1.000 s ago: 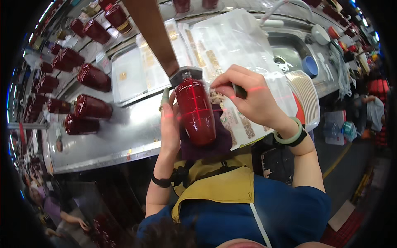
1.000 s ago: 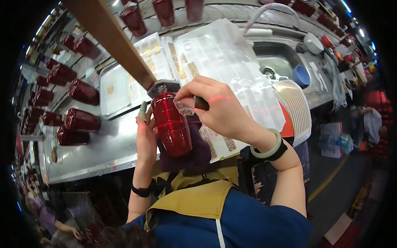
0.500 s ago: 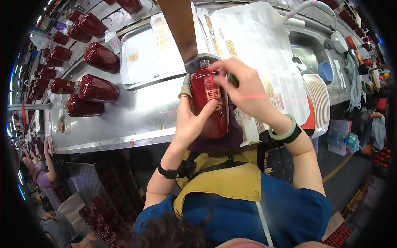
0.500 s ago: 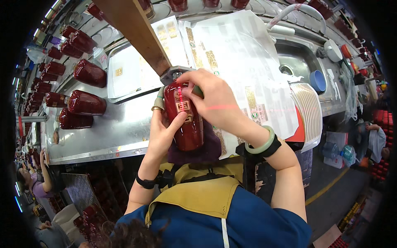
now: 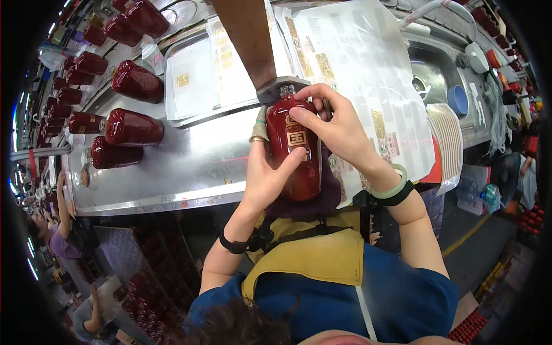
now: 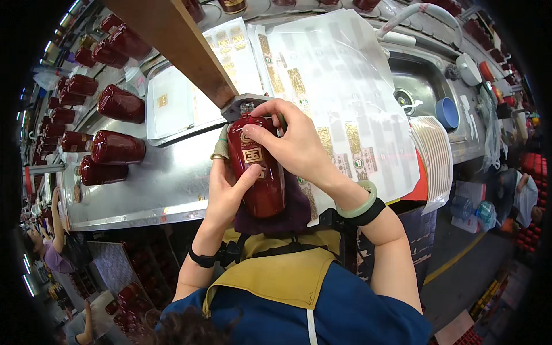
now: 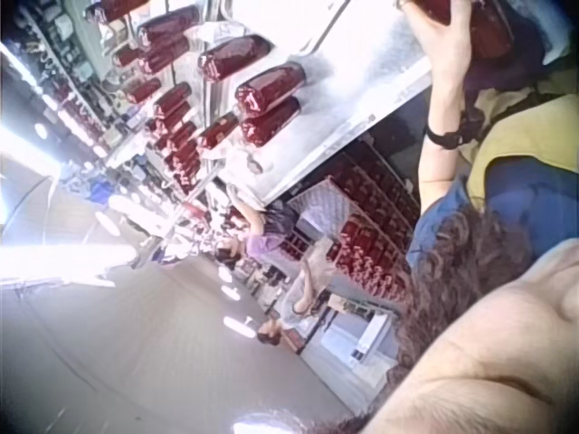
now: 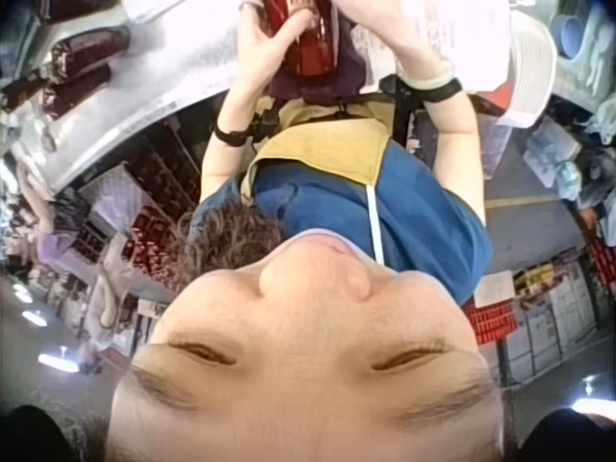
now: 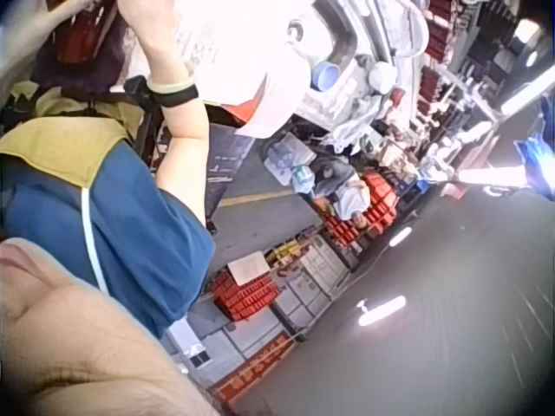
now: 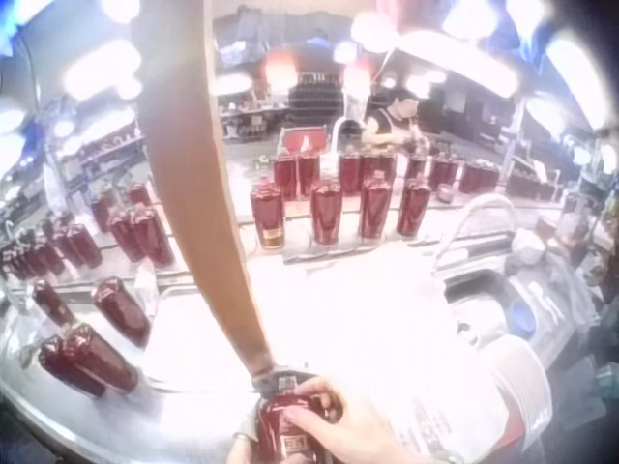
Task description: The person is manually applying decorative labels and ribbons to wine or liquor bottles at a factory workstation.
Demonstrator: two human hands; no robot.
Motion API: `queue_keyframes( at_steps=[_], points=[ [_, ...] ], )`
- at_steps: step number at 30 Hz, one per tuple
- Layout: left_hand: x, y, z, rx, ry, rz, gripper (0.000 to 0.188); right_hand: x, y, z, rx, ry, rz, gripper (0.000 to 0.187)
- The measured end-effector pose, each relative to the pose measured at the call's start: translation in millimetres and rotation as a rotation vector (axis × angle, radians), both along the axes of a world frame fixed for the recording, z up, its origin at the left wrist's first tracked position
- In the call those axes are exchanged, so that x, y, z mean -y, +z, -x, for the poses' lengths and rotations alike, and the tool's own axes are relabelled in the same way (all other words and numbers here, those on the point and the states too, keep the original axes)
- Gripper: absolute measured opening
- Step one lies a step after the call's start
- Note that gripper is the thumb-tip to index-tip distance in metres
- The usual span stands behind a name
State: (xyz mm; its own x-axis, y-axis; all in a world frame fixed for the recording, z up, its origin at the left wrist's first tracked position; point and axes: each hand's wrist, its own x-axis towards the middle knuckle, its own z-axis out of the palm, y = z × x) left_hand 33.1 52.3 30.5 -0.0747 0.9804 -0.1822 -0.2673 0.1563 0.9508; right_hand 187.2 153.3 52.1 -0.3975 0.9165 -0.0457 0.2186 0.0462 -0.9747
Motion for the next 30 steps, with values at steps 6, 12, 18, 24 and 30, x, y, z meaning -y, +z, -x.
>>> queue_keyframes(
  at_steps=[6, 12, 18, 24, 30],
  points=[
    [1.2, -2.2, 1.1, 0.019, -0.003, 0.019, 0.085, 0.3, -0.3, 1.8, 0.022, -0.009, -0.034, 0.026],
    [0.2, 0.6, -0.3, 0.009, -0.001, 0.005, 0.082, 0.0, 5.8, 2.7, 0.031, -0.040, 0.021, 0.031],
    [0.9, -0.7, -1.1, 0.045, 0.016, 0.002, 0.079, 0.0, 8.1, 3.7, 0.040, -0.038, 0.018, 0.031],
    [0.9, 0.6, -1.0, -0.007, 0.011, 0.008, 0.079, 0.2, 7.8, 3.3, 0.029, -0.043, 0.026, 0.032],
    [-0.7, 4.5, -1.5, 0.061, 0.042, -0.008, 0.080, -1.7, 5.9, 1.6, -0.027, -0.031, 0.063, 0.030]
  ],
)
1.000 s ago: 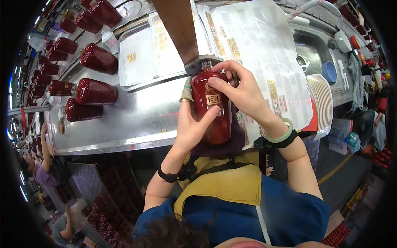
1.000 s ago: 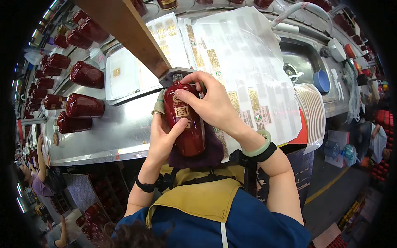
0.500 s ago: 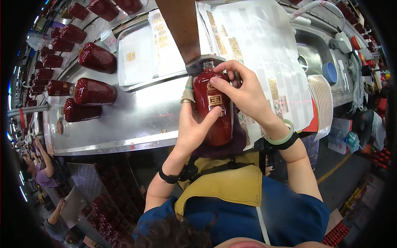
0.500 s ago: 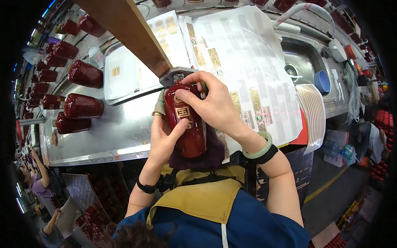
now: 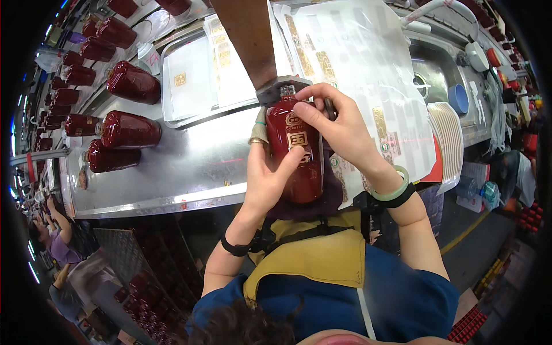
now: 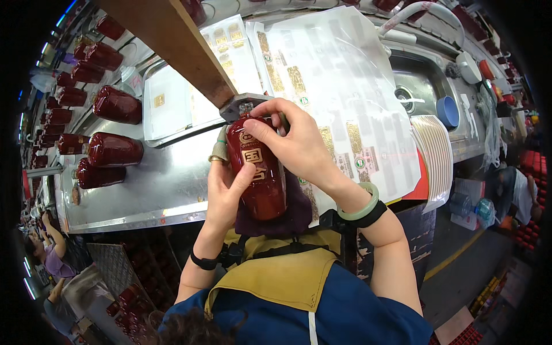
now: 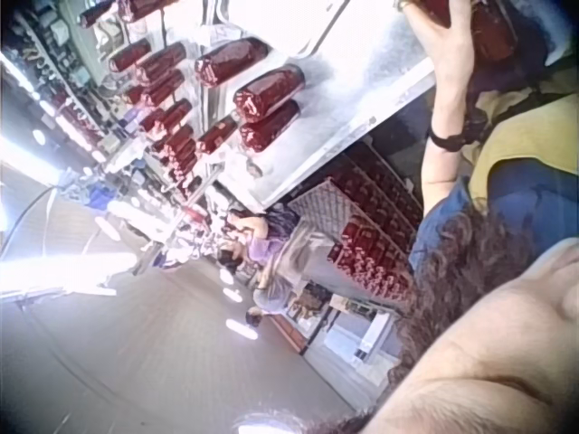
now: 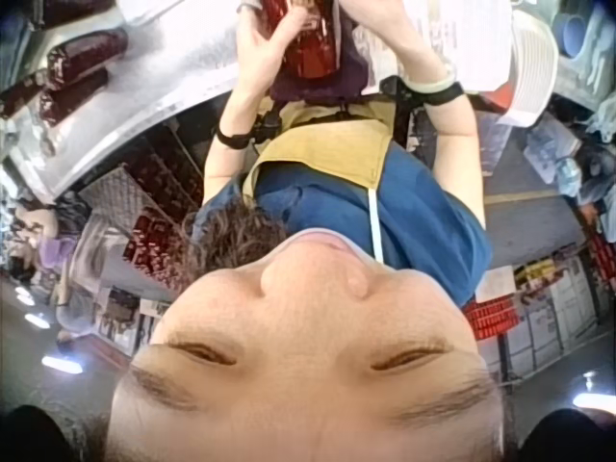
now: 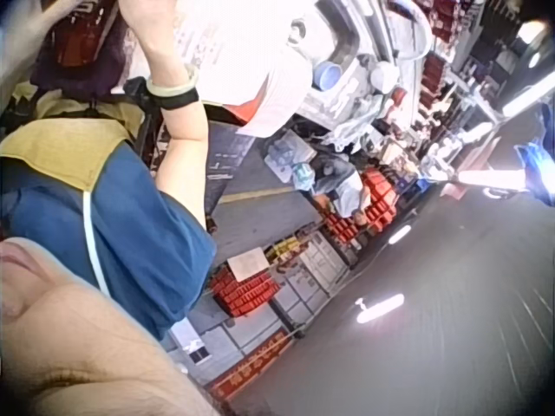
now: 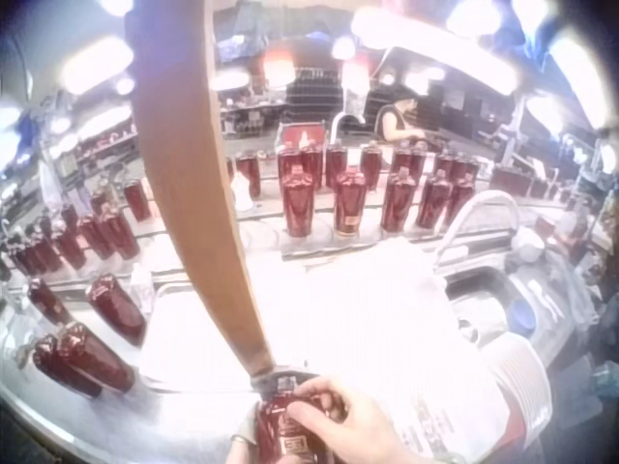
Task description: The person is manually applying decorative labels and ribbons to wine or liquor bottles at a factory workstation.
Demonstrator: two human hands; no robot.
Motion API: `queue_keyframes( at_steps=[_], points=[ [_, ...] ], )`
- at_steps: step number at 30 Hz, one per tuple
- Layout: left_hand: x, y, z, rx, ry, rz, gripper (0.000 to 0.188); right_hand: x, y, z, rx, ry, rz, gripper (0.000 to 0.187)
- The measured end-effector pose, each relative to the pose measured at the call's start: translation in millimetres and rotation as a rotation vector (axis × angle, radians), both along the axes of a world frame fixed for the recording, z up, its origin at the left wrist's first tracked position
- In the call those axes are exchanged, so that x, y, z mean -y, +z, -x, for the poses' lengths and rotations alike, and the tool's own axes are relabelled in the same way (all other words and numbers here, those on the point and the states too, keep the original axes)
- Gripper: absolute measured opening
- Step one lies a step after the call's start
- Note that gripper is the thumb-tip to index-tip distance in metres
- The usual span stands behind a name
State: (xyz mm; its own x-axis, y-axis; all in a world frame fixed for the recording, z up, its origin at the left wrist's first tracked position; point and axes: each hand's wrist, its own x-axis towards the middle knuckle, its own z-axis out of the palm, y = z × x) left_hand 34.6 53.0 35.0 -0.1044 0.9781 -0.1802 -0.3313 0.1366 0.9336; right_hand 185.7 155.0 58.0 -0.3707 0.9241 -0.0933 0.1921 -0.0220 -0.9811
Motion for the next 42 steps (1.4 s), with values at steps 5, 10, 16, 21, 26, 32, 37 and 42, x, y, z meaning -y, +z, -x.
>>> queue_keyframes(
  at_steps=[5, 10, 16, 21, 26, 32, 37, 42],
  points=[
    [-2.3, -5.0, -2.1, 0.017, 0.065, -0.008, 0.078, -1.0, -5.5, -1.8, -0.081, 0.001, 0.062, 0.029],
    [-2.6, -5.2, -4.4, -0.070, 0.068, 0.009, 0.077, 1.1, -5.0, -1.4, -0.059, -0.010, 0.059, 0.030],
    [-2.1, -4.0, -3.7, -0.079, 0.057, 0.026, 0.075, 0.8, -6.4, -1.7, -0.015, -0.003, 0.055, 0.032],
    [-1.8, -5.1, -5.2, -0.086, 0.083, 0.009, 0.074, 1.3, -4.9, -1.6, 0.002, -0.006, 0.060, 0.032],
    [-1.7, -3.9, -4.1, -0.075, 0.059, 0.020, 0.072, 1.5, -3.2, -1.6, 0.005, -0.005, 0.058, 0.032],
    [-2.0, -2.4, -5.9, -0.080, 0.066, 0.018, 0.071, 0.8, -6.0, -1.5, 0.012, -0.007, 0.032, 0.031],
    [-2.1, -3.7, -7.3, -0.143, 0.099, -0.022, 0.057, 0.9, -4.7, -0.9, 0.015, -0.014, 0.042, 0.031],
    [-2.5, -6.0, -5.9, -0.100, 0.080, -0.002, 0.072, -0.8, -5.7, -2.5, 0.028, 0.002, 0.039, 0.034]
  ],
)
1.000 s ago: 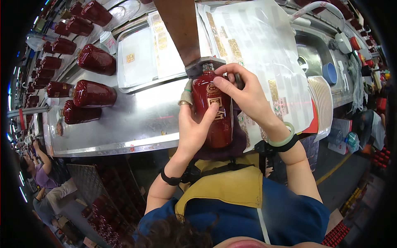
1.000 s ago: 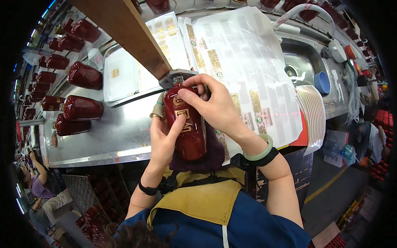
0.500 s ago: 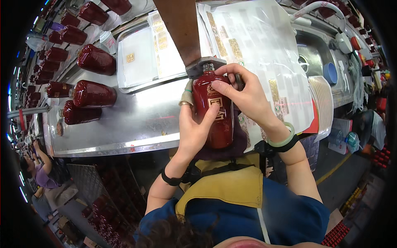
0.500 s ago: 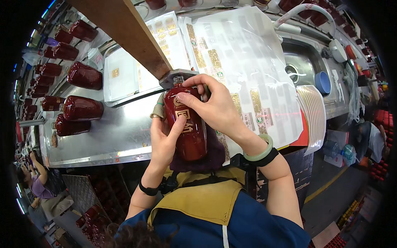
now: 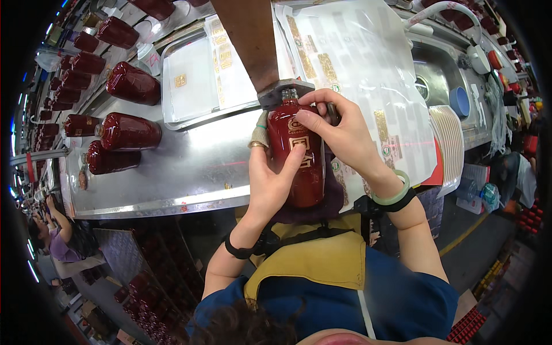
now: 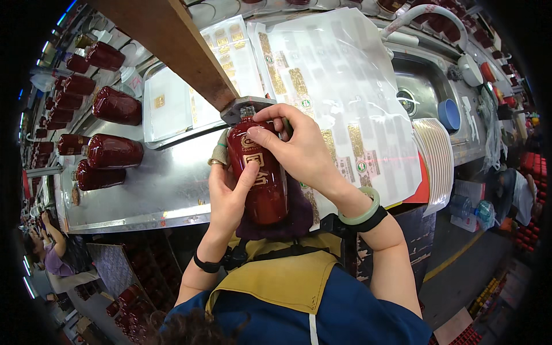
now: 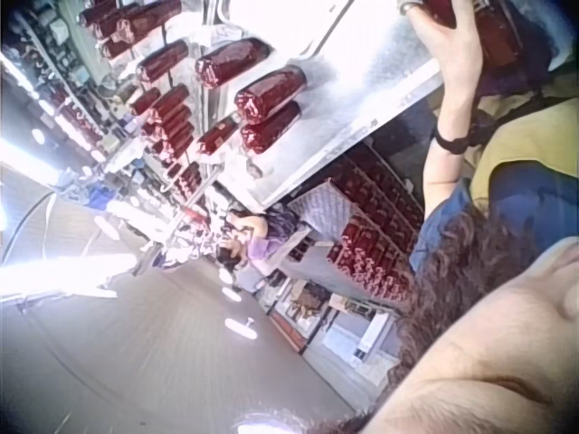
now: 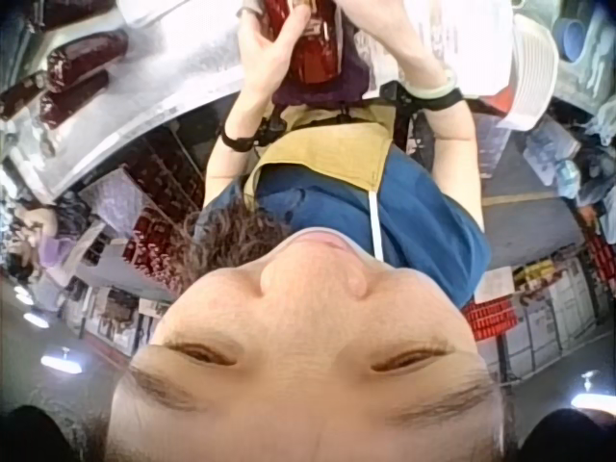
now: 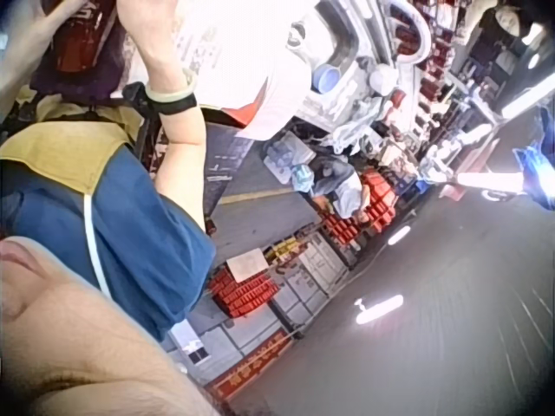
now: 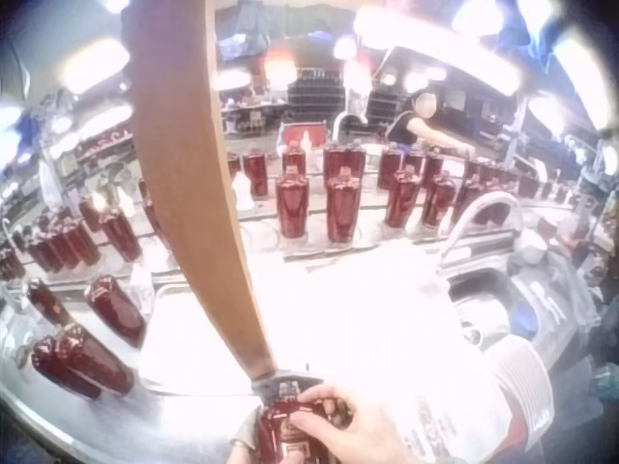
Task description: The person is manually applying decorative labels and ribbons to wine or liquor bottles at a factory workstation.
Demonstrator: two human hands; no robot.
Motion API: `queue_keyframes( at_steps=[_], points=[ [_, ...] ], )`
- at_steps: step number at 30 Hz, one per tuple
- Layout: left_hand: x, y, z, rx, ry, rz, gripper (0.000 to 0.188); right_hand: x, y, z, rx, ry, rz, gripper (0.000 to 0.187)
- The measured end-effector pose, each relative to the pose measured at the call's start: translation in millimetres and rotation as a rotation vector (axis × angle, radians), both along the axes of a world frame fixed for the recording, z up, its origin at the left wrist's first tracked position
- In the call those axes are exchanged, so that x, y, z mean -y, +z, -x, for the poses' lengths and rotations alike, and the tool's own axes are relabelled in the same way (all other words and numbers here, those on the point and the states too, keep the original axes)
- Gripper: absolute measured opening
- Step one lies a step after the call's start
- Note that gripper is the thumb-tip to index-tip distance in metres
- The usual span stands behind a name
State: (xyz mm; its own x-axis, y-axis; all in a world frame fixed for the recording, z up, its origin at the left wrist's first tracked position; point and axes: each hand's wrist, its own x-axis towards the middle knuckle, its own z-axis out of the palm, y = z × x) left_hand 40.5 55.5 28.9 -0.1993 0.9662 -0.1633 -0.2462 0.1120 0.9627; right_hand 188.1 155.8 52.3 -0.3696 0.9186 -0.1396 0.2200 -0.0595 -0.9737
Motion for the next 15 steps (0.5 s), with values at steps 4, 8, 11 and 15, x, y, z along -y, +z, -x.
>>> queue_keyframes(
  at_steps=[4, 8, 11, 15],
  points=[
    [-0.9, 2.3, -2.1, 0.011, 0.025, -0.014, 0.072, -4.4, 10.5, -3.3, 0.005, -0.027, -0.132, 0.033],
    [-1.4, 3.4, -0.4, -0.005, 0.005, 0.012, 0.072, -15.9, 27.3, -1.2, 0.087, -0.011, -0.589, 0.020],
    [-0.7, 3.0, -0.7, 0.038, 0.025, 0.000, 0.073, -19.5, 50.7, 2.4, 0.162, 0.173, -0.864, 0.018],
    [-0.3, 2.6, 0.1, -0.052, -0.027, 0.020, 0.075, -27.5, 52.2, 4.7, 0.304, 0.482, -1.058, 0.021]
  ],
)
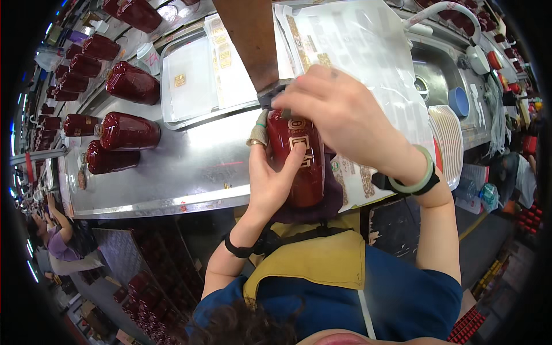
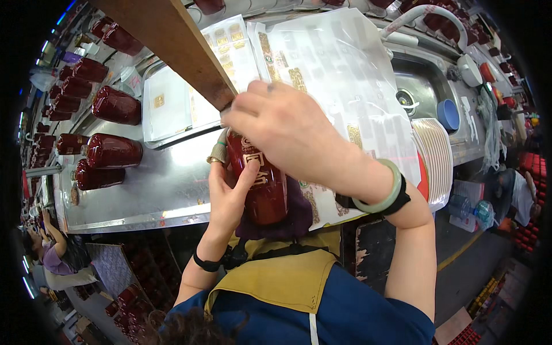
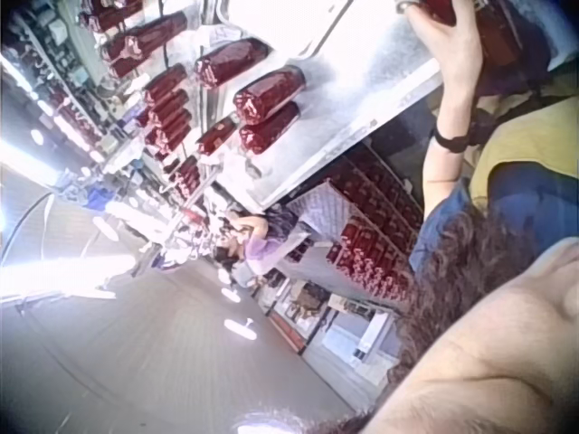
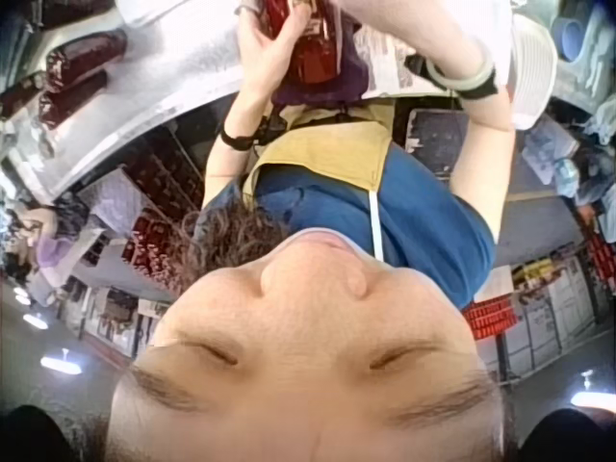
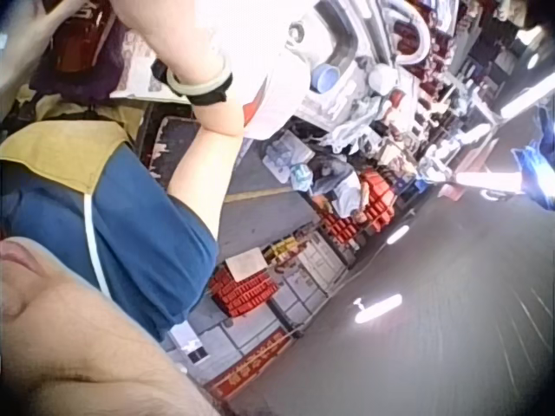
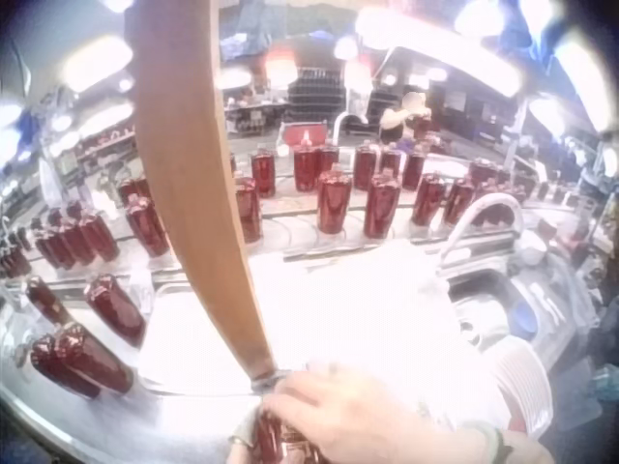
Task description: The person is manually applying decorative labels and ribbons to wine or liquor bottles at a factory workstation.
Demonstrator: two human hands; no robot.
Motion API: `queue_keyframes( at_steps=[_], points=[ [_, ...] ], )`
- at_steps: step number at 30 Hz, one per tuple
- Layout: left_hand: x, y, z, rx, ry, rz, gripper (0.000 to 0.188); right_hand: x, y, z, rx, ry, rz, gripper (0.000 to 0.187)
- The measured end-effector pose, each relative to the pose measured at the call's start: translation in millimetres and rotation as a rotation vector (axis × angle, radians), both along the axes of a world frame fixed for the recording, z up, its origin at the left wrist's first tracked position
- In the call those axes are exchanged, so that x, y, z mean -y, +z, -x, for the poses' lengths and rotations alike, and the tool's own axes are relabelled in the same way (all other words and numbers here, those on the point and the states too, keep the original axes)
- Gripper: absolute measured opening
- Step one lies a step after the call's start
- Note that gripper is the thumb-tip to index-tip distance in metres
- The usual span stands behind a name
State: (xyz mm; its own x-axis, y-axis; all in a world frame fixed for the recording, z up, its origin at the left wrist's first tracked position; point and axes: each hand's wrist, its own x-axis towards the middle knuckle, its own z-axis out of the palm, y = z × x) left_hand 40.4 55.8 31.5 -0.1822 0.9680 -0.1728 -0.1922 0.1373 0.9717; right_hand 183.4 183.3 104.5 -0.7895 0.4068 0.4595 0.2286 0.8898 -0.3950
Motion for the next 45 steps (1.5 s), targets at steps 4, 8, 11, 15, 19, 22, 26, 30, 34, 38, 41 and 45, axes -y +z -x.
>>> queue_keyframes(
  at_steps=[4, 8, 11, 15, 19, 22, 26, 30, 34, 38, 41, 45],
  points=[
    [3.3, 3.4, 1.5, 0.130, 0.011, 0.029, 0.072, -16.4, -3.8, -5.8, -0.121, -0.210, -0.196, 0.019],
    [13.7, -5.0, 13.0, 0.315, -0.019, -0.030, 0.063, 20.4, -21.8, -27.5, -0.246, -0.350, 0.735, 0.029],
    [16.1, -9.5, 11.1, 0.309, -0.042, -0.032, 0.066, 55.6, -50.1, -35.0, -0.270, -0.392, 1.139, 0.064],
    [16.6, -2.2, 6.6, 0.230, -0.048, -0.008, 0.073, 79.2, -70.6, -27.7, -0.379, -0.404, 1.215, 0.085],
    [15.9, -0.3, 7.0, 0.208, -0.054, -0.014, 0.073, 79.9, -70.2, -27.8, -0.403, -0.401, 1.243, 0.084],
    [17.1, -1.4, 9.0, 0.207, -0.069, -0.001, 0.073, 74.4, -61.6, -32.7, -0.296, -0.395, 1.148, 0.083],
    [16.8, 2.6, 8.8, 0.281, -0.075, -0.025, 0.067, 51.8, -40.4, -35.4, -0.303, -0.456, 0.678, 0.058],
    [18.2, -7.9, 12.2, 0.292, -0.083, -0.068, 0.077, 27.2, -15.9, -14.1, -0.287, -0.235, 0.160, 0.037],
    [26.4, -15.5, 22.8, 0.126, 0.021, -0.096, 0.088, 49.0, -31.9, -18.6, -0.113, 0.149, -0.424, 0.025],
    [29.8, -13.9, 27.4, 0.108, 0.104, -0.109, 0.089, 63.3, -28.9, -11.5, -0.061, 0.318, -0.080, 0.017],
    [32.7, -15.5, 27.3, 0.128, 0.125, -0.127, 0.090, 9.4, -23.1, 3.8, -0.151, -0.021, -0.196, 0.017],
    [34.1, -12.5, 25.2, 0.084, 0.130, -0.150, 0.091, 9.9, -52.7, -23.5, -0.211, 0.015, -0.508, 0.014]
  ],
)
